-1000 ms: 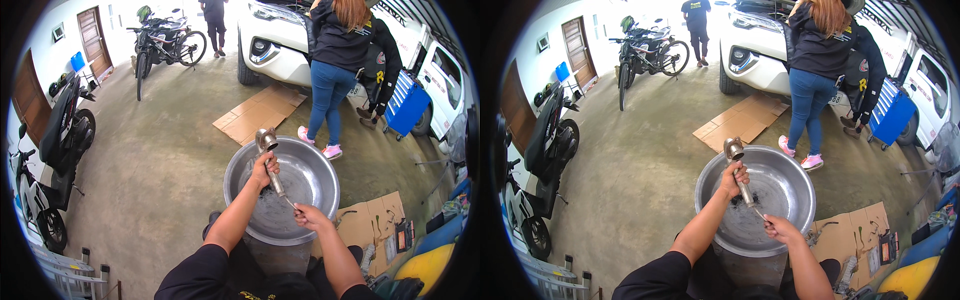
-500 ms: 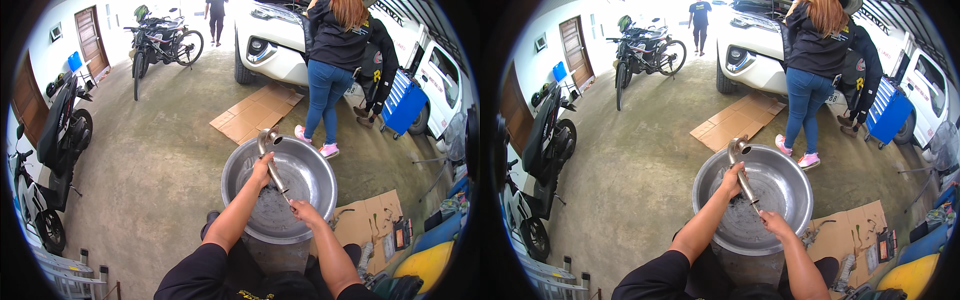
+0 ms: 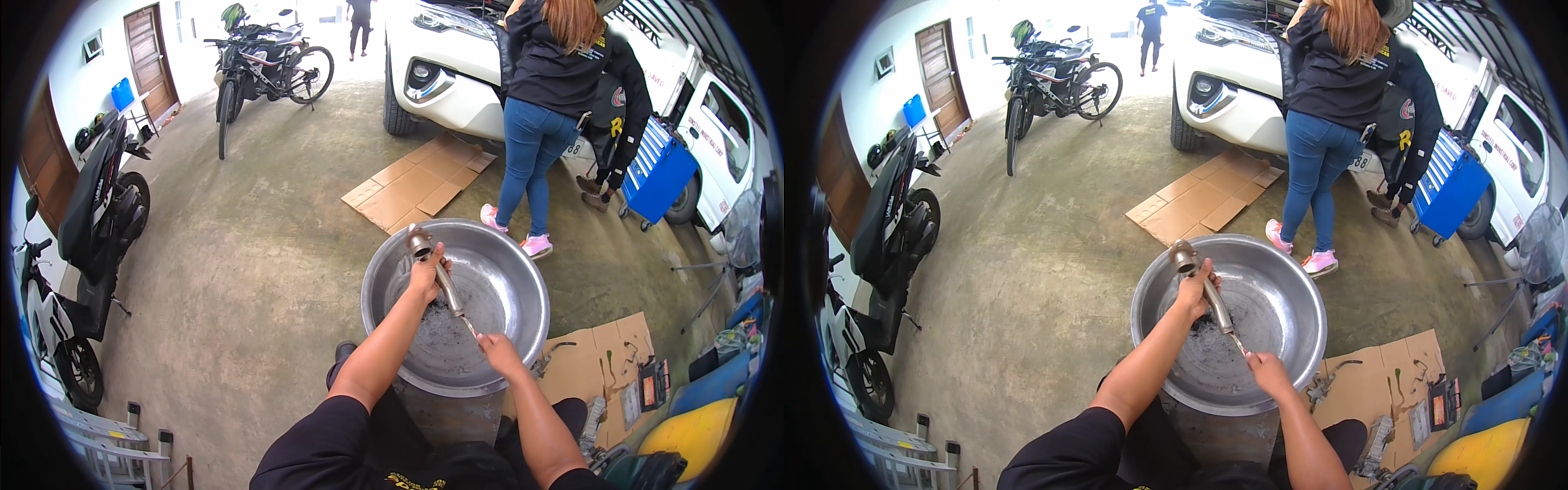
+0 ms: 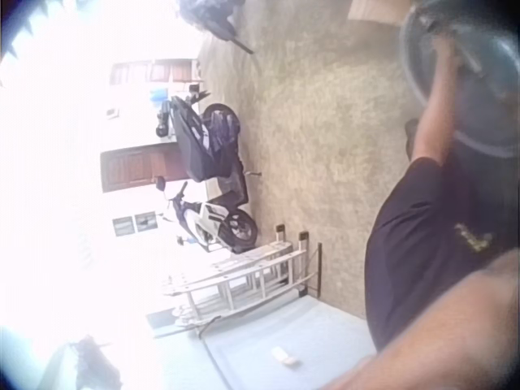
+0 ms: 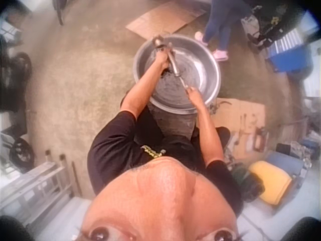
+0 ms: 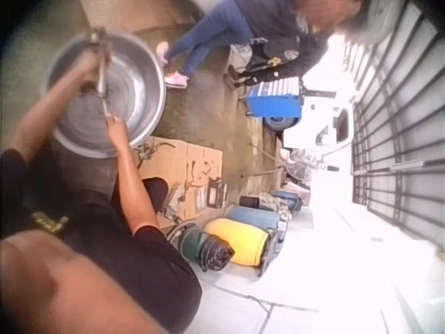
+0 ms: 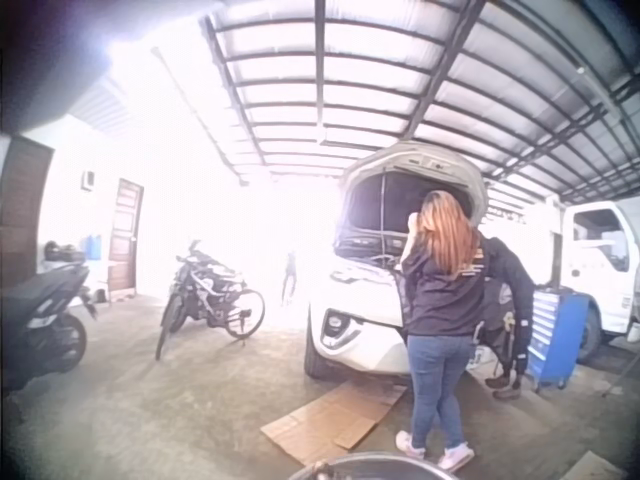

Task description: The person scrubs a curved metal pipe with a toothbrush over a metal basin, repeatedly rotating the pipe to clean different sections. The person occasionally rinses the brush in the basin and continues scrubbing the pipe's exterior and interior surfaces.

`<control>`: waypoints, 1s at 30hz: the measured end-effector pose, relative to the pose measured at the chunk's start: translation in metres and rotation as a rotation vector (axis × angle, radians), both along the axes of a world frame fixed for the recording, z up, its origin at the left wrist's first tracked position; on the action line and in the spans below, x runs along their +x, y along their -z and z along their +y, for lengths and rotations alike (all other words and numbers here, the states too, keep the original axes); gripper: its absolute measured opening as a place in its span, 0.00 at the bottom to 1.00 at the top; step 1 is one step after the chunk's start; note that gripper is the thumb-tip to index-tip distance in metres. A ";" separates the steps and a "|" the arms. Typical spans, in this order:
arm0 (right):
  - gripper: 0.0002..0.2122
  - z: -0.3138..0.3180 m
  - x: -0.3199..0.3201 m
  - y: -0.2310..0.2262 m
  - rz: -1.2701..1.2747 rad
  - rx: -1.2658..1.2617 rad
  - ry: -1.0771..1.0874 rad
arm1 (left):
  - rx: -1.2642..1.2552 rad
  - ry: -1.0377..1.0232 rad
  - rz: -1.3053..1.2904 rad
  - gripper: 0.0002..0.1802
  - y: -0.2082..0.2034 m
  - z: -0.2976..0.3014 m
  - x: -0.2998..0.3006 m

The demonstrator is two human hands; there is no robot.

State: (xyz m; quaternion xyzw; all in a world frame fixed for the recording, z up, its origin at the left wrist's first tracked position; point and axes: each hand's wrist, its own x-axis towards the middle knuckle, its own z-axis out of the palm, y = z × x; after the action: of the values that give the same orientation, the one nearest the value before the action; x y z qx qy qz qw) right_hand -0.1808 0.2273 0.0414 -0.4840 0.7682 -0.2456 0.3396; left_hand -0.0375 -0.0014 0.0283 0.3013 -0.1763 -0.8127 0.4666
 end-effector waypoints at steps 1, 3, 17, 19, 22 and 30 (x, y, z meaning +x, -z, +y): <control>0.21 0.001 0.003 -0.003 0.036 0.007 -0.002 | -0.004 0.004 0.023 0.20 -0.001 0.000 0.002; 0.21 0.002 0.007 -0.008 0.113 0.018 -0.004 | -0.017 0.014 0.074 0.19 -0.008 -0.001 0.005; 0.21 0.008 0.011 -0.003 0.060 0.001 0.004 | -0.003 0.083 0.091 0.13 -0.030 0.008 0.003; 0.21 0.017 0.013 -0.006 0.044 0.003 -0.015 | 0.004 0.127 0.116 0.12 -0.032 0.011 0.004; 0.22 0.032 0.017 -0.008 -0.148 0.053 0.013 | 0.044 0.185 0.172 0.12 -0.035 0.016 0.005; 0.18 0.009 0.016 -0.027 -0.824 0.103 0.179 | 0.029 0.435 0.387 0.14 -0.050 0.032 0.005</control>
State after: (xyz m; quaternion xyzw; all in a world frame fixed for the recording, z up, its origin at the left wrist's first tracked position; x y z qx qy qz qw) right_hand -0.1646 0.2365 0.0686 -0.2592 0.6183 -0.4083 0.6195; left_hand -0.0326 0.0308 0.0785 0.1024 -0.1327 -0.9385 0.3018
